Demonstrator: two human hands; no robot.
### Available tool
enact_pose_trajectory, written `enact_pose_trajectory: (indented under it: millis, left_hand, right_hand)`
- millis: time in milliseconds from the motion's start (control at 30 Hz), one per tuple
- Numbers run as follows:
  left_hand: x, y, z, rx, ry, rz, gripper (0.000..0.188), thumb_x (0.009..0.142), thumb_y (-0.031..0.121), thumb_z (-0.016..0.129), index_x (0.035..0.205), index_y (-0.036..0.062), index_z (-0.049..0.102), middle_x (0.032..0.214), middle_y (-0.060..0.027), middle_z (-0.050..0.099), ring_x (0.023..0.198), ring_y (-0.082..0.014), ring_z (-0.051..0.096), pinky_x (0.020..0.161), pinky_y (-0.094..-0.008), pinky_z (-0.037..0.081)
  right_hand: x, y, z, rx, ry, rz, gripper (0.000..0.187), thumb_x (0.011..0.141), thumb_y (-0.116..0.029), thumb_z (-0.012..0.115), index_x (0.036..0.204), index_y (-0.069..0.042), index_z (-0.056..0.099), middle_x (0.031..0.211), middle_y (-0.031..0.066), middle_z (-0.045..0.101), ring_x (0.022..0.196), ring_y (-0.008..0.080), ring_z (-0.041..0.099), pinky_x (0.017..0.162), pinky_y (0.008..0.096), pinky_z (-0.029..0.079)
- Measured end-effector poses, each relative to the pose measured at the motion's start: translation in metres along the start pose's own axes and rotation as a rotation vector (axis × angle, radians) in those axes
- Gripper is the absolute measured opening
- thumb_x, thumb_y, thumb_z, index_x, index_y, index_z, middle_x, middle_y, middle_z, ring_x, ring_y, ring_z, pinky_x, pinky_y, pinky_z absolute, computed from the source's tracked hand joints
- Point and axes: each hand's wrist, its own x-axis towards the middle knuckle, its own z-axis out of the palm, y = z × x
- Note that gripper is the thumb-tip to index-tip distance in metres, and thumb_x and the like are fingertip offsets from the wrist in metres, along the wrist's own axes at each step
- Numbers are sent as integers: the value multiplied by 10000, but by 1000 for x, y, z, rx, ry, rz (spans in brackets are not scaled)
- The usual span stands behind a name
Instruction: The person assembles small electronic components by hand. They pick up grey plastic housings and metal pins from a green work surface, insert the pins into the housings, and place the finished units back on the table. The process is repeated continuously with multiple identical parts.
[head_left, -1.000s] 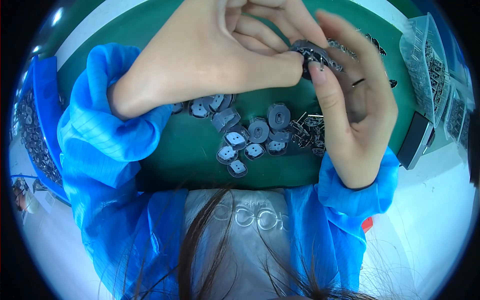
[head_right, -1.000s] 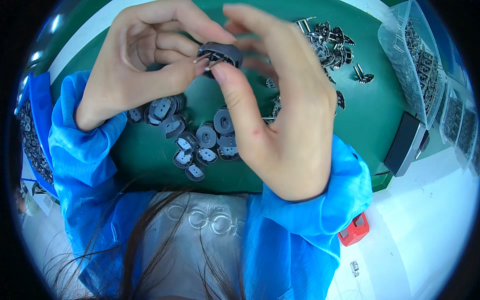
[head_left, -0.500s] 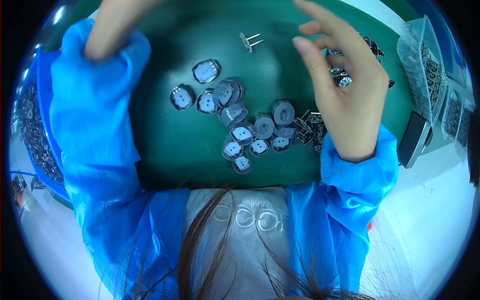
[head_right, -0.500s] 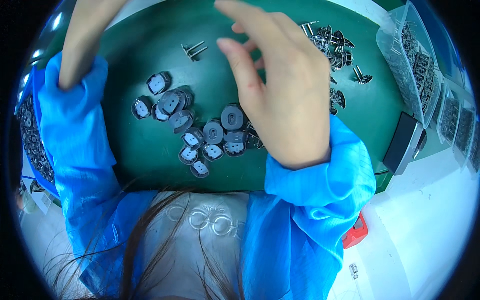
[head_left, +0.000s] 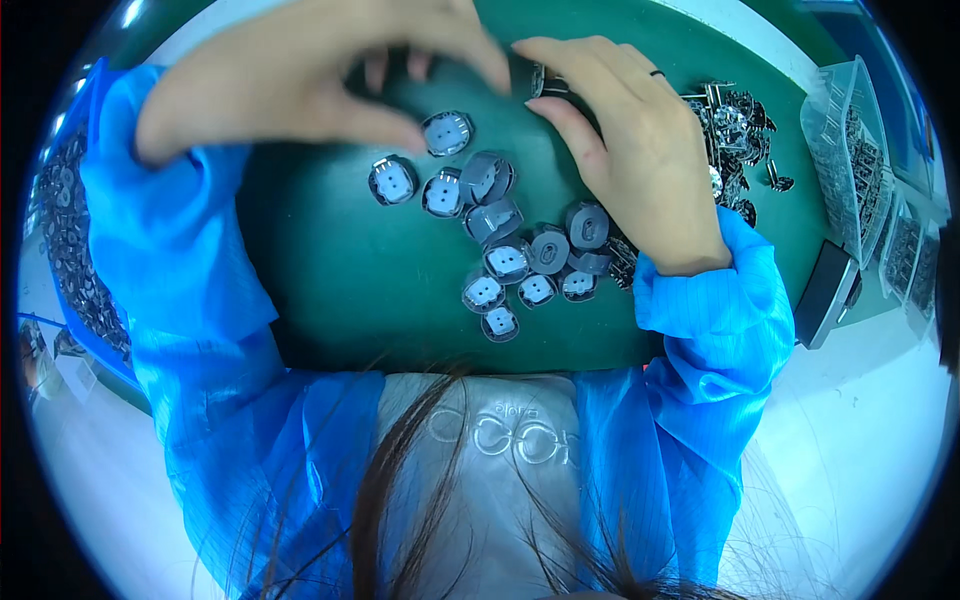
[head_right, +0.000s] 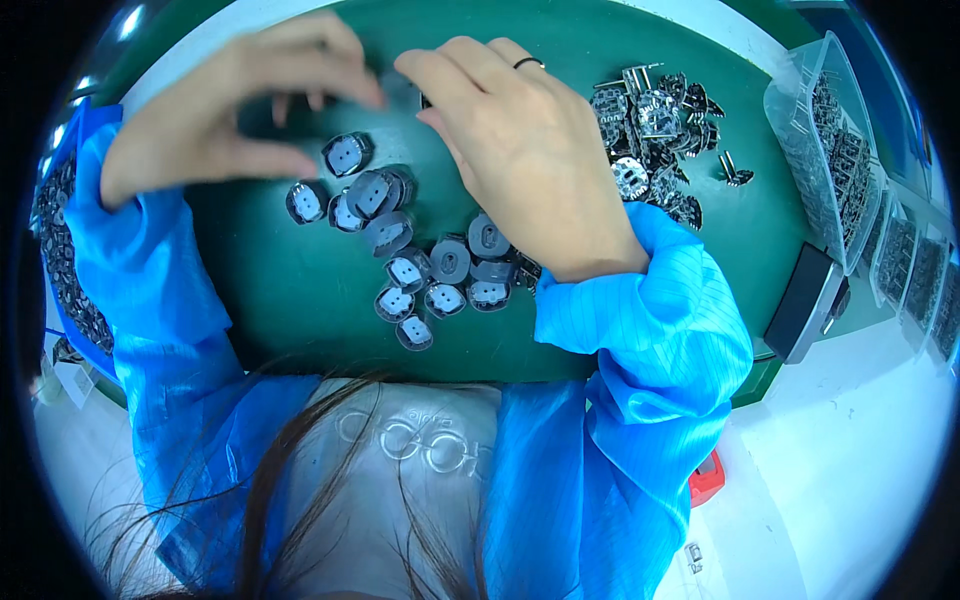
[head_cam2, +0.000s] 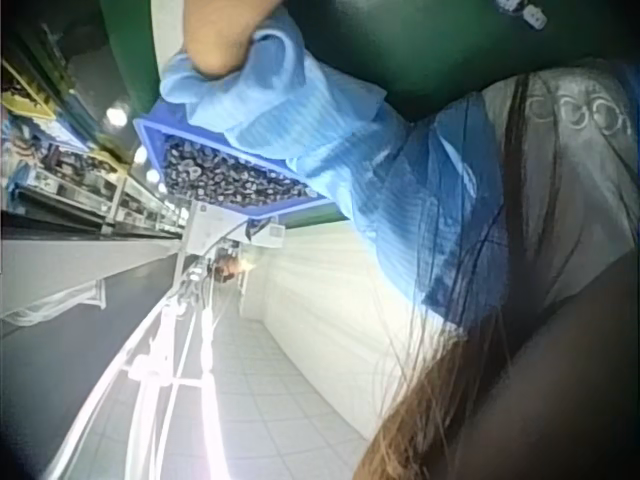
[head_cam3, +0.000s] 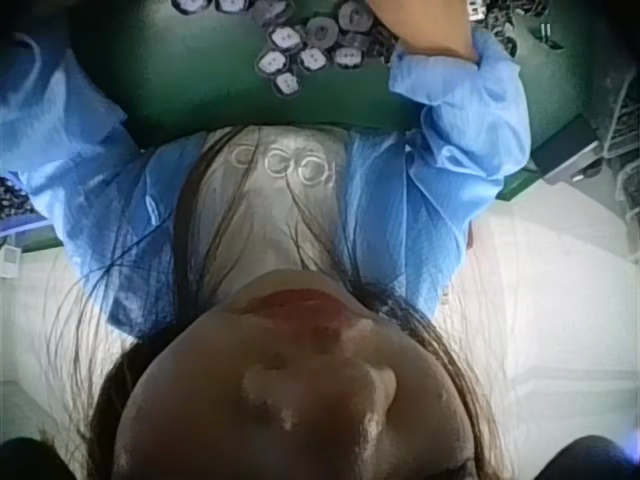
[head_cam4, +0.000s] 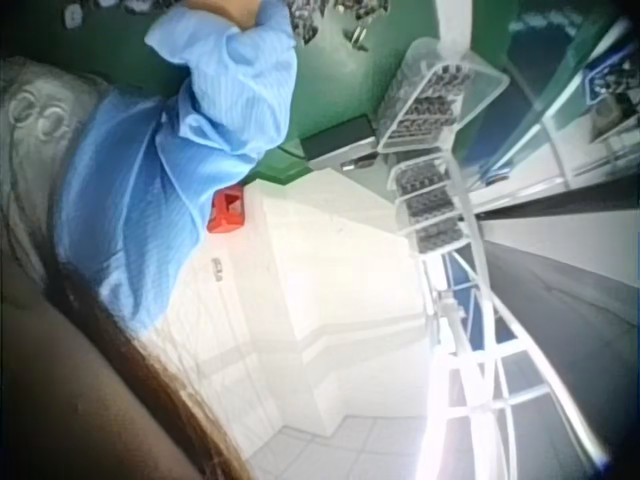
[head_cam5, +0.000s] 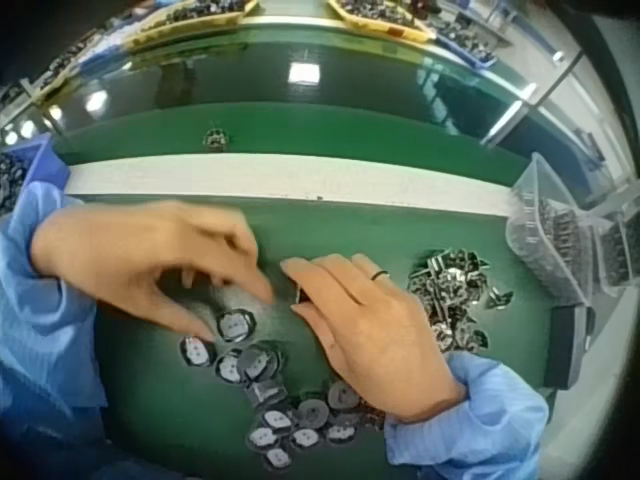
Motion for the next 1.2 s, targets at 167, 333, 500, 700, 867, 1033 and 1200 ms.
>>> enact_pose_trajectory:
  millis: [167, 333, 500, 700, 867, 1033, 1200]
  left_hand:
    - [0, -2, 19, 17, 6, -64, 439, 747, 122, 820, 1151, 63, 660, 928, -60, 555, 807, -208, 566, 673, -317, 478]
    - [9, -4, 35, 292, 317, -86, 388, 749, 163, 832, 1062, 28, 646, 999, -68, 587, 828, -213, 597, 687, -310, 490]
    - [11, 10, 10, -4, 143, -195, 408, 795, 204, 829, 1121, 34, 654, 1064, -87, 577, 839, -236, 611, 712, -327, 511]
    - [12, 5, 25, 29, 265, -121, 357, 784, 118, 847, 1072, 8, 667, 1042, -90, 644, 748, -178, 642, 635, -282, 529]
    - [14, 1, 50, -125, 432, -104, 318, 733, 18, 785, 1018, -11, 646, 1012, -60, 686, 851, -157, 648, 731, -282, 558]
    - [13, 2, 51, -472, 434, -173, 329, 763, 7, 811, 1044, -26, 641, 1012, -99, 690, 913, -164, 690, 840, -287, 587]
    - [17, 1, 57, -732, 399, -127, 344, 789, -4, 817, 1076, -21, 628, 1017, -115, 693, 973, -176, 699, 857, -287, 588]
  right_hand:
    - [2, -6, -2, 160, 39, 112, 367, 764, -40, 758, 1084, -92, 586, 871, 75, 660, 807, 312, 660, 692, 420, 541]
    - [3, -1, -10, 142, 19, 170, 410, 734, -61, 836, 1065, -65, 595, 916, 64, 695, 845, 199, 701, 745, 299, 572]
    - [0, 1, -12, 73, 49, 339, 343, 719, -128, 863, 987, -45, 666, 963, 34, 693, 833, 182, 664, 695, 299, 527]
    - [3, 0, -1, 186, 106, 207, 162, 735, -35, 773, 882, -37, 705, 905, 111, 665, 791, 272, 685, 683, 362, 556]
    - [3, -8, -4, 392, 81, 292, 136, 740, -17, 748, 869, -35, 706, 843, 99, 699, 769, 227, 715, 698, 321, 576]
    - [3, -8, -21, 443, 58, 259, 126, 818, 54, 732, 939, 25, 712, 989, 71, 706, 924, 149, 694, 856, 282, 578]
    - [-1, -11, -36, 676, -38, 391, 162, 875, 79, 685, 1026, 54, 737, 1018, 104, 685, 881, 156, 665, 786, 260, 562]
